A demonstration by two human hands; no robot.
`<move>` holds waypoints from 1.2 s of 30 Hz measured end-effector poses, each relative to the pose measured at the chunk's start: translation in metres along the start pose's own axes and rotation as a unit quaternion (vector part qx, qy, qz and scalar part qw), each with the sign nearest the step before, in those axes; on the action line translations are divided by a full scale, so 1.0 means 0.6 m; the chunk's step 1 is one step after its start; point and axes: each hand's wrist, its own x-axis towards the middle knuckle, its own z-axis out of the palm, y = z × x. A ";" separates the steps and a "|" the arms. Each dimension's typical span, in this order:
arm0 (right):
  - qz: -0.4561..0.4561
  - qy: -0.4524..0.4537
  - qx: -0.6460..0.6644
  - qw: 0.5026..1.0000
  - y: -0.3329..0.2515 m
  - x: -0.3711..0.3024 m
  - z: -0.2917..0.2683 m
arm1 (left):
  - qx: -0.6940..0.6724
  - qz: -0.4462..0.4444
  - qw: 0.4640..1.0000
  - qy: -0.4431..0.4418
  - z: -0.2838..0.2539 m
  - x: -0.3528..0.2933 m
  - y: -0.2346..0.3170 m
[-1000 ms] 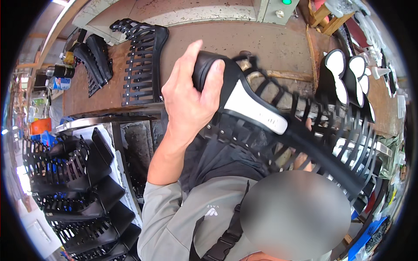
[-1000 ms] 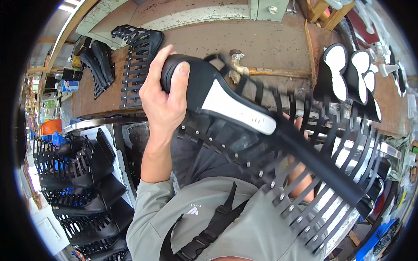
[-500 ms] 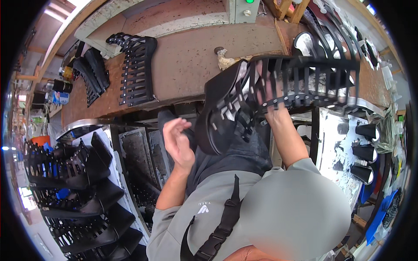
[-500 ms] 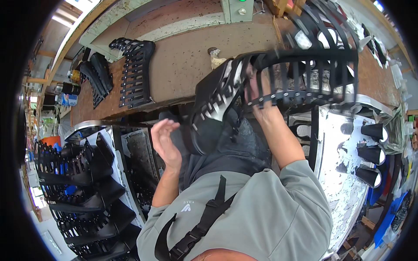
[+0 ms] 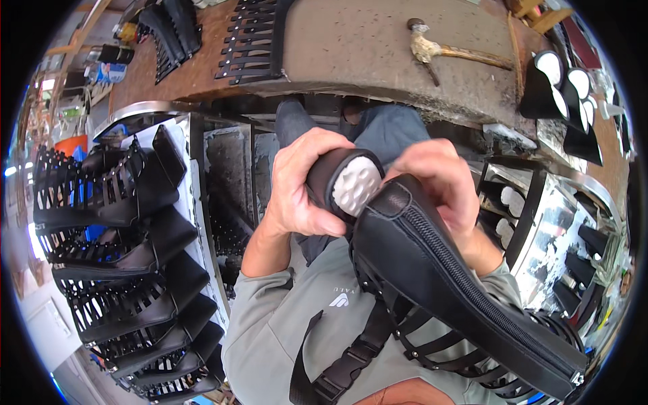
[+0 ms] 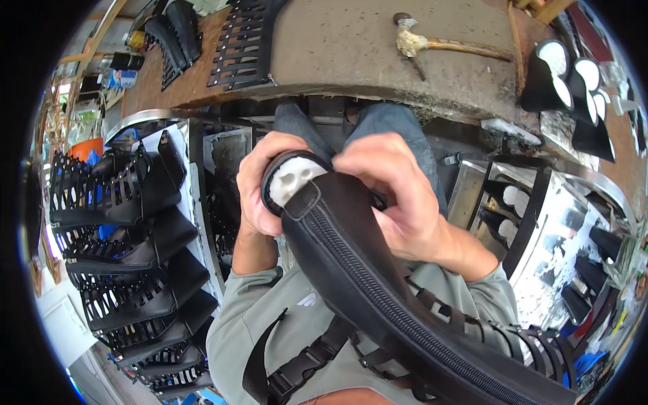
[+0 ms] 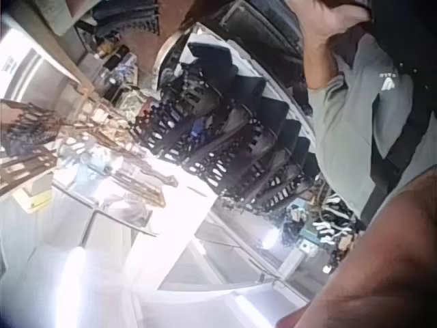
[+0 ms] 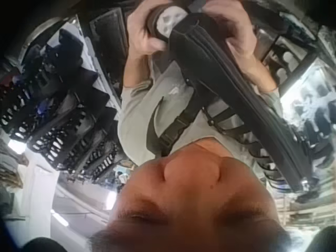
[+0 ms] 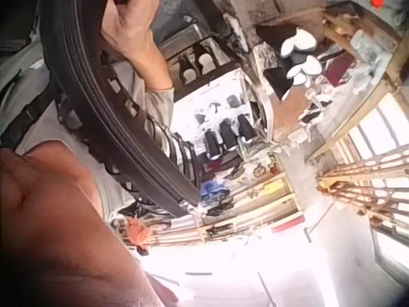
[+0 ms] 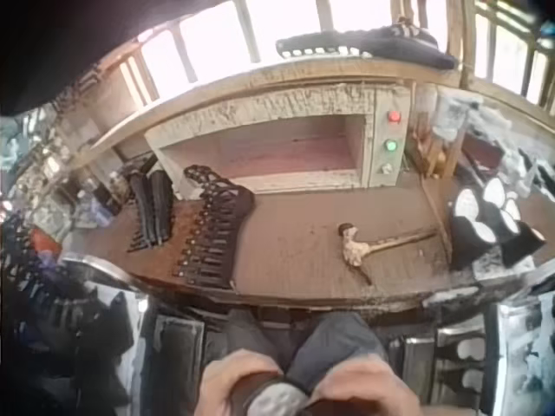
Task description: Assemble the upper straps and platform soles of high-top sandals using manual fitting and a hammer.
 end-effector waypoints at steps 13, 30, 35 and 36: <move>-0.055 -0.071 -0.140 0.986 -0.013 0.009 -0.016 | 0.064 0.104 0.992 -0.007 -0.003 -0.011 0.036; -0.045 -0.114 -0.217 0.969 -0.039 0.014 -0.043 | 0.123 0.065 0.985 -0.103 0.007 0.018 0.083; -0.057 -0.190 -0.342 0.918 -0.065 0.032 -0.058 | 0.174 0.050 0.982 -0.058 0.036 0.022 0.095; -0.056 -0.190 -0.347 0.917 -0.075 0.038 -0.060 | 0.187 0.049 0.980 -0.042 0.040 0.027 0.093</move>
